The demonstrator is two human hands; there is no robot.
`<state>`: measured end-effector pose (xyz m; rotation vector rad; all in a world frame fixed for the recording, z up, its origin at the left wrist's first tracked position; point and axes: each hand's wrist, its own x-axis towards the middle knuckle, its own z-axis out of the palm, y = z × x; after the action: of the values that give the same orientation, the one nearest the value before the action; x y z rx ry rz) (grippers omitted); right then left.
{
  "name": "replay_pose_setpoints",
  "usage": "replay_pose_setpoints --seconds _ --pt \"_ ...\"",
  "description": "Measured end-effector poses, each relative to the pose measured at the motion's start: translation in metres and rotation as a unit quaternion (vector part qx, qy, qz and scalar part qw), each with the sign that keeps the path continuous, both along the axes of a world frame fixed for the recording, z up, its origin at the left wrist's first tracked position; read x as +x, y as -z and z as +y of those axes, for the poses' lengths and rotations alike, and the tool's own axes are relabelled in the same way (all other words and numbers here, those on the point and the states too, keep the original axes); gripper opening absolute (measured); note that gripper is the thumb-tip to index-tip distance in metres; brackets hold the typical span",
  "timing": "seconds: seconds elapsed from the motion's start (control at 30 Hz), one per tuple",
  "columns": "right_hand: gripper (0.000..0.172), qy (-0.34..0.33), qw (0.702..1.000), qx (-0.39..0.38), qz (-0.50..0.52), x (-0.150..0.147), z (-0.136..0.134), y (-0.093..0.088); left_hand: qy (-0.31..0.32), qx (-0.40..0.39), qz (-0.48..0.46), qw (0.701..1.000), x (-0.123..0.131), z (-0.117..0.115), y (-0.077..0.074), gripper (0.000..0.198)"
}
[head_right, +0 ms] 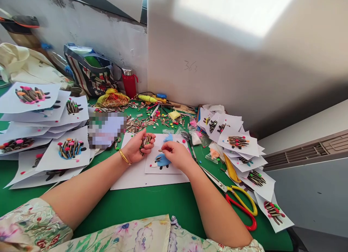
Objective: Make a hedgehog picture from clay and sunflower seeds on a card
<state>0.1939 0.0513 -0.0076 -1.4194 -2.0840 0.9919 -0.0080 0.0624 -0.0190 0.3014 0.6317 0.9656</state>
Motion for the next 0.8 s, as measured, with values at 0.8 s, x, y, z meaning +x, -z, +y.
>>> replay_pose_setpoints --seconds 0.8 --pt "0.02 -0.105 0.977 0.104 -0.152 -0.0041 -0.0017 0.0004 0.003 -0.002 -0.007 1.0 0.0 0.0001 0.0004 0.041"
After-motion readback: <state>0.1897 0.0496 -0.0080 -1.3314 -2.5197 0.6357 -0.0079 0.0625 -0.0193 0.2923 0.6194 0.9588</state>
